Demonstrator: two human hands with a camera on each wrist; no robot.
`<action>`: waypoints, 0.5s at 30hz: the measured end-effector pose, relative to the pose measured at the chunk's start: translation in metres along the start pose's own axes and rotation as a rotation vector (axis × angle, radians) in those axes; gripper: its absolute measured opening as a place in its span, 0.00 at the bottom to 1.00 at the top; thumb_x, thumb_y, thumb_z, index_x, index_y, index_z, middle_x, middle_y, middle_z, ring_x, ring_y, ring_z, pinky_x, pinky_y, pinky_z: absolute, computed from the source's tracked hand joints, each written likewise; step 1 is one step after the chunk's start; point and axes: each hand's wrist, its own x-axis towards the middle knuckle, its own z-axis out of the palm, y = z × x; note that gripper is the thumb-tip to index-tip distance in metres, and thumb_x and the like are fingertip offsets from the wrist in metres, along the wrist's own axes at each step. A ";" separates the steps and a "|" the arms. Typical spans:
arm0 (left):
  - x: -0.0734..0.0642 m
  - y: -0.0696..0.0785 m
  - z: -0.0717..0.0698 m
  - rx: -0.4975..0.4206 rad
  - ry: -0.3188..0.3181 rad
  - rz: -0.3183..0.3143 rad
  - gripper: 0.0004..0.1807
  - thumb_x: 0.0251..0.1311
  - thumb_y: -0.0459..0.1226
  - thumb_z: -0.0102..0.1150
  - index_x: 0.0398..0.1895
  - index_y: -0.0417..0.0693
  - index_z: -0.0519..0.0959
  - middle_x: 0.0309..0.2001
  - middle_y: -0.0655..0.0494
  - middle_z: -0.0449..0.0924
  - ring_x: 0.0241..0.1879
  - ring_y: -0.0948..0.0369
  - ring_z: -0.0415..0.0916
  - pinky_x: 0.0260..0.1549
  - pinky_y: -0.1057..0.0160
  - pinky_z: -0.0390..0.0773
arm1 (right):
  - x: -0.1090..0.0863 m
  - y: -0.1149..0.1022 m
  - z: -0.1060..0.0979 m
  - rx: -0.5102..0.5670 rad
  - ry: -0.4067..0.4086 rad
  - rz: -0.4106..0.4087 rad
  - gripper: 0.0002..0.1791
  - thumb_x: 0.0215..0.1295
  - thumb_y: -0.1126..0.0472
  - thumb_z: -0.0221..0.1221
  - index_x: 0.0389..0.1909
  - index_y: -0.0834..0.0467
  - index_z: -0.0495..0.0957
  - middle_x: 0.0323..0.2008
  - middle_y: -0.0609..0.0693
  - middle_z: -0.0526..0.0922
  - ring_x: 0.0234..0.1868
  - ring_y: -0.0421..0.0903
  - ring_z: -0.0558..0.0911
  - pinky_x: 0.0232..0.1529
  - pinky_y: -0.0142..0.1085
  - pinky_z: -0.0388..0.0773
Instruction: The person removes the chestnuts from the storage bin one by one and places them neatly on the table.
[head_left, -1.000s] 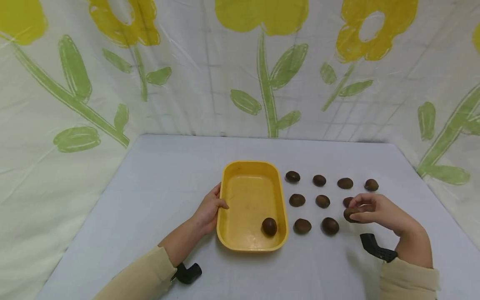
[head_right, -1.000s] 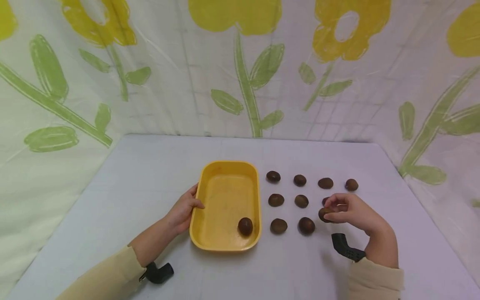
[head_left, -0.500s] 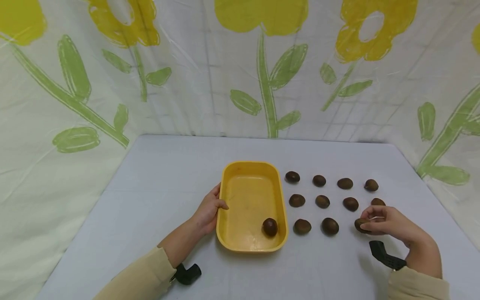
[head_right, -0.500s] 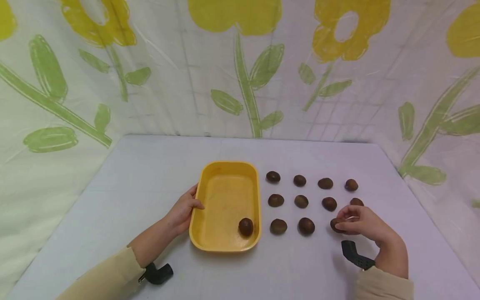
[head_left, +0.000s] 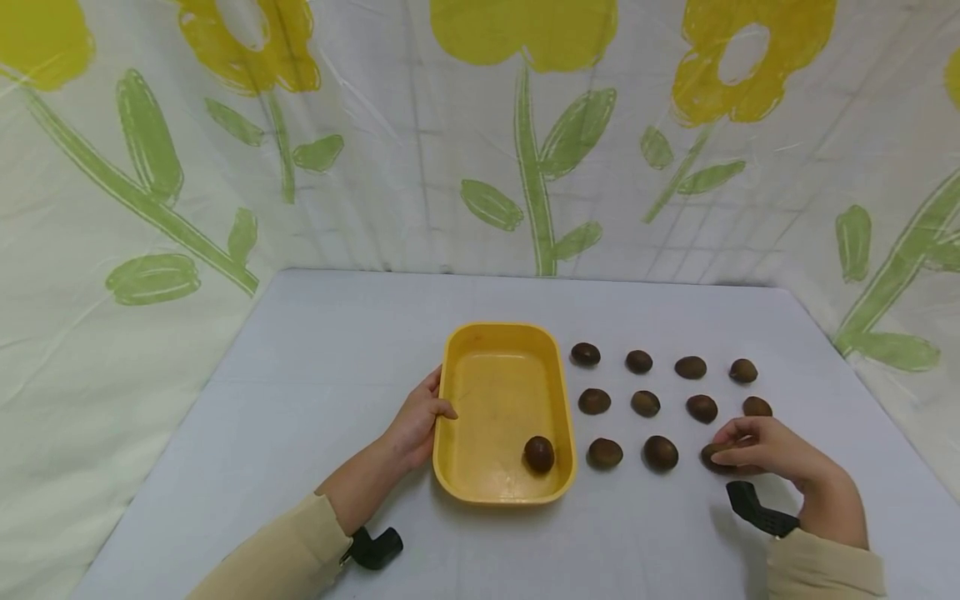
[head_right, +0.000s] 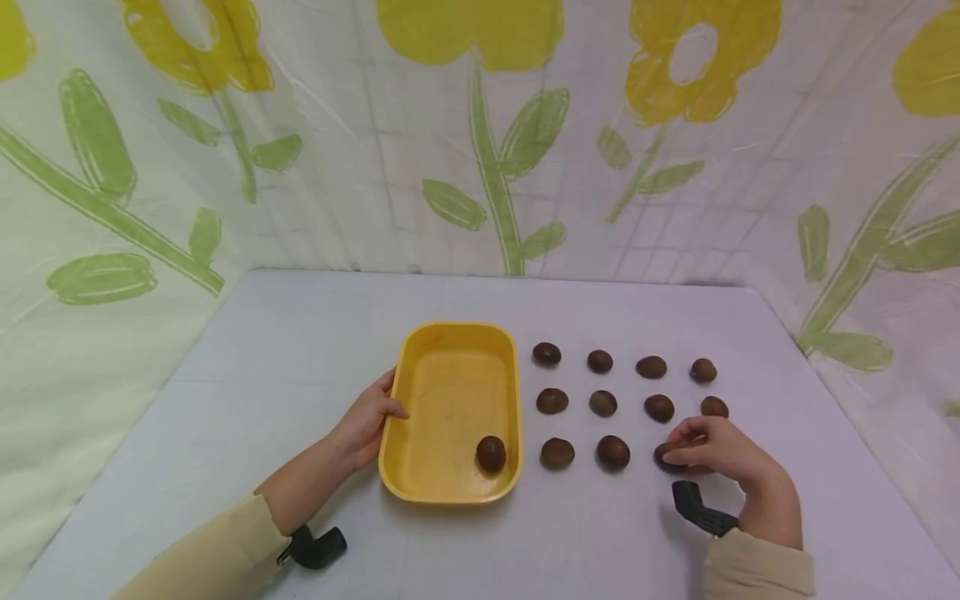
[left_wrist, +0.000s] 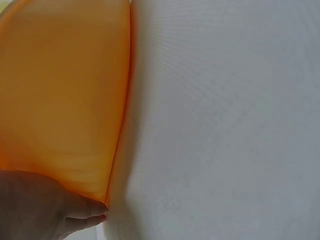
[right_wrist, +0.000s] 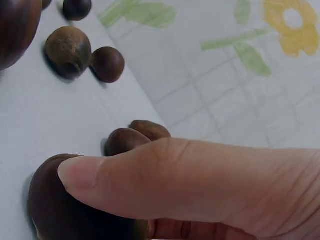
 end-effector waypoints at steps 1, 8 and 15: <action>0.000 0.000 0.000 -0.002 -0.002 -0.001 0.48 0.45 0.17 0.36 0.74 0.47 0.40 0.73 0.51 0.47 0.70 0.51 0.52 0.68 0.51 0.54 | 0.000 -0.001 0.000 0.000 -0.003 0.008 0.19 0.57 0.59 0.61 0.42 0.71 0.76 0.33 0.48 0.79 0.32 0.33 0.78 0.34 0.32 0.80; 0.000 -0.001 -0.001 -0.001 0.007 -0.008 0.48 0.45 0.17 0.36 0.74 0.47 0.41 0.73 0.51 0.48 0.70 0.51 0.52 0.68 0.51 0.54 | 0.000 -0.005 0.000 -0.018 -0.002 0.067 0.21 0.58 0.58 0.61 0.44 0.72 0.77 0.37 0.52 0.83 0.34 0.36 0.80 0.37 0.35 0.82; 0.001 -0.001 -0.001 -0.003 0.004 -0.002 0.47 0.47 0.17 0.36 0.74 0.47 0.41 0.73 0.51 0.48 0.70 0.51 0.51 0.68 0.52 0.54 | -0.006 -0.009 -0.005 -0.050 0.076 0.131 0.26 0.57 0.53 0.62 0.48 0.71 0.76 0.41 0.54 0.79 0.34 0.36 0.79 0.38 0.36 0.82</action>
